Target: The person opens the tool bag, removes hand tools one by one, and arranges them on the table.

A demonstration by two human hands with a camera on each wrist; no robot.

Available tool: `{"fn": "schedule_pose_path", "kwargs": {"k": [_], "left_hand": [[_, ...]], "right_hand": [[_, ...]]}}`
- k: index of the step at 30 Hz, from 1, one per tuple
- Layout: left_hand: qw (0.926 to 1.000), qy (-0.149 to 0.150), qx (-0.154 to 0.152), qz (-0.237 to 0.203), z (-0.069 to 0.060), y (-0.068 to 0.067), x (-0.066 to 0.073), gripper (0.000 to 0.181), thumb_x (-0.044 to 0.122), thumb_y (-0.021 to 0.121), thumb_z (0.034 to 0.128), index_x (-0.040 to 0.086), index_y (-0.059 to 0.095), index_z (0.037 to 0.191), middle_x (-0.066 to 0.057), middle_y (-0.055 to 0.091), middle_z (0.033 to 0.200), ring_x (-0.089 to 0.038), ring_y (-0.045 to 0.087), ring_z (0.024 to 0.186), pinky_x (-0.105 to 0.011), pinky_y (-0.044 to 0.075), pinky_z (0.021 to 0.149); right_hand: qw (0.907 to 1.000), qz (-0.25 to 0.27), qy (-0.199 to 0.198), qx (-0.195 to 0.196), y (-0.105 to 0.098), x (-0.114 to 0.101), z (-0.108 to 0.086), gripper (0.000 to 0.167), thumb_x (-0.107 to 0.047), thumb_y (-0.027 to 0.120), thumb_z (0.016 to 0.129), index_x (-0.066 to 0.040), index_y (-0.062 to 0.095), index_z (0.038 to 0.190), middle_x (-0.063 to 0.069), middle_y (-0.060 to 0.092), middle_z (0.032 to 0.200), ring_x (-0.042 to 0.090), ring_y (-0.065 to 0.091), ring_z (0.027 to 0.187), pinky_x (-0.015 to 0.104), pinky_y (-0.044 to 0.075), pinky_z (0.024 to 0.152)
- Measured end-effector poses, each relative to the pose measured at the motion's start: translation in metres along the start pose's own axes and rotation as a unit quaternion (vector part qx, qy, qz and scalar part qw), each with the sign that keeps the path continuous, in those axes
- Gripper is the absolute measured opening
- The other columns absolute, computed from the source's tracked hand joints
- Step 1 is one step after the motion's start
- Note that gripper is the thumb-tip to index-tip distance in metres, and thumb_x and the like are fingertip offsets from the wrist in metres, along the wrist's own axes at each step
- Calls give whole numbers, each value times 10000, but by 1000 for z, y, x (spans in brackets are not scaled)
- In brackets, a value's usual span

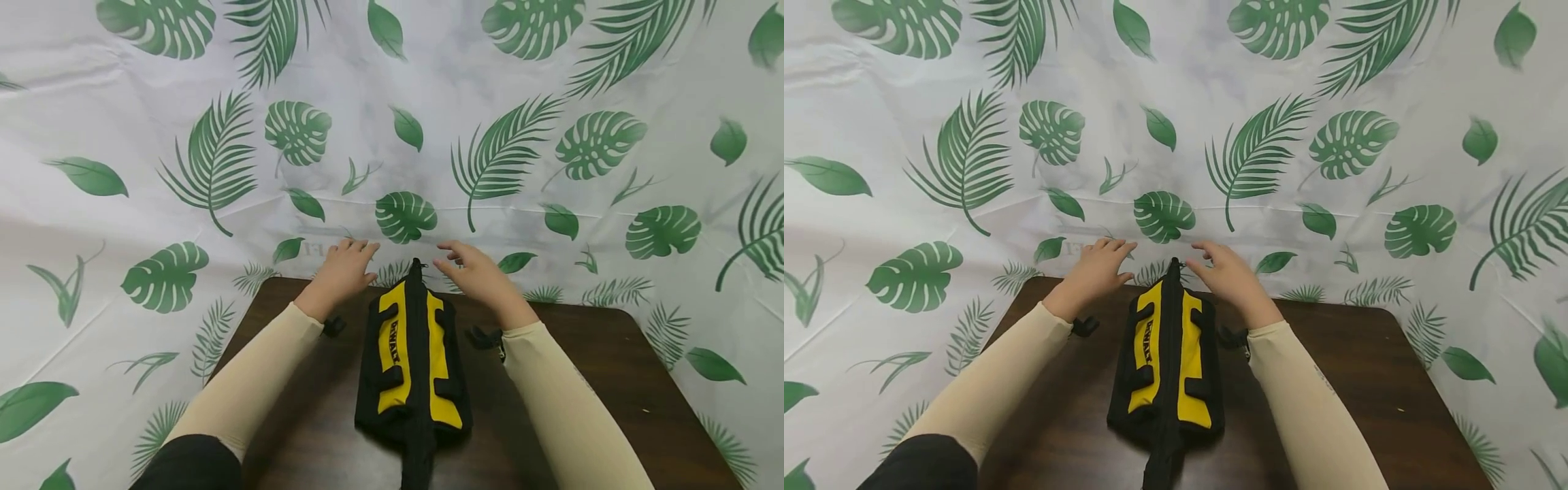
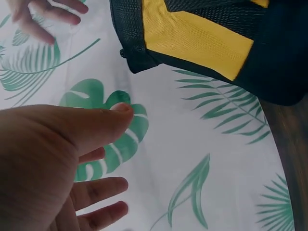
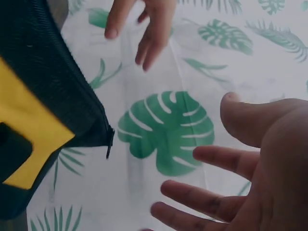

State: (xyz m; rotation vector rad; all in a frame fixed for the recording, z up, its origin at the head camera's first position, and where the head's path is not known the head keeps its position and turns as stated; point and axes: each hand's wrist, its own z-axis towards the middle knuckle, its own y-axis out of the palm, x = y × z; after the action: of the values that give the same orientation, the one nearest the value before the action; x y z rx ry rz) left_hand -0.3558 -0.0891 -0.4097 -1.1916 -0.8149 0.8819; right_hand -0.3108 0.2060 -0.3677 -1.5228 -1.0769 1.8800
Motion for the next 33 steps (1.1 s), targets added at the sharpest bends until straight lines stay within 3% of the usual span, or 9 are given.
{"fn": "schedule_pose_path", "kwargs": {"k": [4,10,14,19,23,26,33], "left_hand": [[9999,126,-8,-114,17,2,5,664,383,703,1086,108,480,1648,-141,571,1618,-366,513,1510,-523,432,1261],[9992,69,-21,-390,40,6,12,562,324,658,1115,57,534,1594,-165,653,1527,-361,590,1438,-483,457,1243],[9979,-70,4,-637,48,9,15,483,297,640,1123,33,597,1526,-162,705,1447,-340,670,1336,-473,526,1169],[9937,-168,13,-1105,55,22,11,435,289,592,1136,24,636,1478,-159,728,1402,-316,717,1252,-475,581,1087],[9898,-234,-12,-1408,62,33,10,409,272,578,1141,39,646,1471,-145,744,1367,-298,734,1217,-474,606,1042],[9830,-134,-120,-1827,67,36,12,407,242,566,1145,66,637,1504,-123,725,1418,-290,721,1251,-471,603,1042],[9548,609,-683,-2829,74,40,21,427,141,545,1155,61,577,1574,-147,667,1514,-309,665,1368,-459,558,1136]], "right_hand": [[9996,16,225,-142,6,-13,22,588,-540,557,1125,-228,509,1622,195,588,1562,422,596,1417,635,533,1112],[9980,150,580,-193,19,-13,43,515,-458,566,1142,-177,547,1573,217,612,1532,411,667,1284,549,603,998],[9943,513,841,-410,31,-9,49,530,-408,571,1149,-124,518,1593,239,584,1551,418,665,1276,523,647,925],[9890,836,1064,-601,41,-2,50,516,-377,559,1158,-111,502,1597,234,613,1493,445,666,1237,571,639,949],[9861,1111,1008,-708,45,4,51,468,-326,547,1167,-131,495,1589,234,607,1475,436,673,1176,584,625,981],[9839,1307,951,-767,47,8,50,458,-294,546,1169,-159,482,1602,228,588,1500,402,674,1187,617,596,1030],[9798,1657,963,-570,54,11,48,384,-223,552,1165,-151,529,1541,208,621,1437,401,688,1206,641,578,1051]]}}
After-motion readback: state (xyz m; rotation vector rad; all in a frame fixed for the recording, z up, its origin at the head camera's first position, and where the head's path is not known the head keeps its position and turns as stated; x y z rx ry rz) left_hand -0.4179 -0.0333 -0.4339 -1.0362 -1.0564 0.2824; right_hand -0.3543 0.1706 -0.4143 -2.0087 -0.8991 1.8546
